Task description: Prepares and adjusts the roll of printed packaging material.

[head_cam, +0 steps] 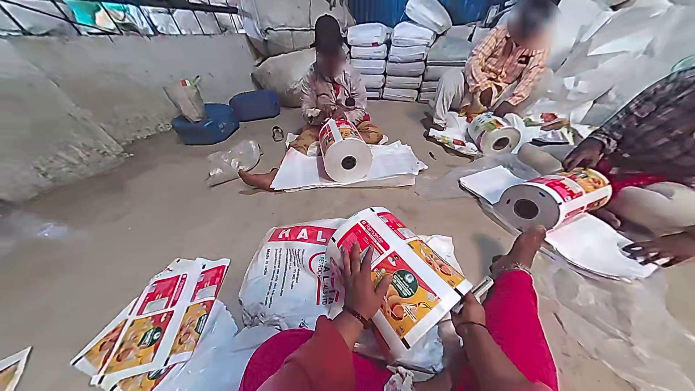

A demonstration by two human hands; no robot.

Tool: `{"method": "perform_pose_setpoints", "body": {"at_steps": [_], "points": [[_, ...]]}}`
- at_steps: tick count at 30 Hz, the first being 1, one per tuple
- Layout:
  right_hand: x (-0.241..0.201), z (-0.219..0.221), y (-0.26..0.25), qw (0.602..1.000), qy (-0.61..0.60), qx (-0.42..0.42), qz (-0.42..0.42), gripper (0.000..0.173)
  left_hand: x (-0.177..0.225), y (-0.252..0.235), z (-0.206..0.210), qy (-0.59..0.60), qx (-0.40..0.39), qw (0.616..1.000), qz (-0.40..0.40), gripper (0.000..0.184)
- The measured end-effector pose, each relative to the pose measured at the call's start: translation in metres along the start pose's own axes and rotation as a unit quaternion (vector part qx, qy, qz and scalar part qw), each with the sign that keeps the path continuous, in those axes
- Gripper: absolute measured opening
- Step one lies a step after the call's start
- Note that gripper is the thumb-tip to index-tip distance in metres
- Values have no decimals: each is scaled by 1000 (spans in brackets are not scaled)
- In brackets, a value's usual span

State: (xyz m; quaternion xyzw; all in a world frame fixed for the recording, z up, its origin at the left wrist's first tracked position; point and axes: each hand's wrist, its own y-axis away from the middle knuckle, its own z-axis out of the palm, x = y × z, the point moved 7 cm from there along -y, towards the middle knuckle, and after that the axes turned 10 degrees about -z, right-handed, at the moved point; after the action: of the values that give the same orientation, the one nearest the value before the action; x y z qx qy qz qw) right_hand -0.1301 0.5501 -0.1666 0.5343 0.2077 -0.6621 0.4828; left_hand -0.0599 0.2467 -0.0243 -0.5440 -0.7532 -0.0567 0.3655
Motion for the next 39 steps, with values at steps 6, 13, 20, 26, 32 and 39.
{"method": "perform_pose_setpoints", "body": {"at_steps": [6,13,20,26,32,39], "points": [[-1,-8,68,989,-12,41,143,36,3,-47,-5,-40,-144,988,41,72],[-3,-11,70,975,120,-138,126,37,13,-84,-4,-51,-255,956,134,68],[-2,-13,77,980,150,-103,85,42,6,-74,-14,-120,-215,969,-9,76],[-4,-14,69,969,181,-134,100,37,-14,7,-24,56,-200,973,-105,82],[0,-13,66,964,206,-141,87,35,-39,30,-25,153,-161,971,-87,73],[4,-14,60,959,219,-162,76,35,-45,35,-25,198,-126,971,-54,72]]}}
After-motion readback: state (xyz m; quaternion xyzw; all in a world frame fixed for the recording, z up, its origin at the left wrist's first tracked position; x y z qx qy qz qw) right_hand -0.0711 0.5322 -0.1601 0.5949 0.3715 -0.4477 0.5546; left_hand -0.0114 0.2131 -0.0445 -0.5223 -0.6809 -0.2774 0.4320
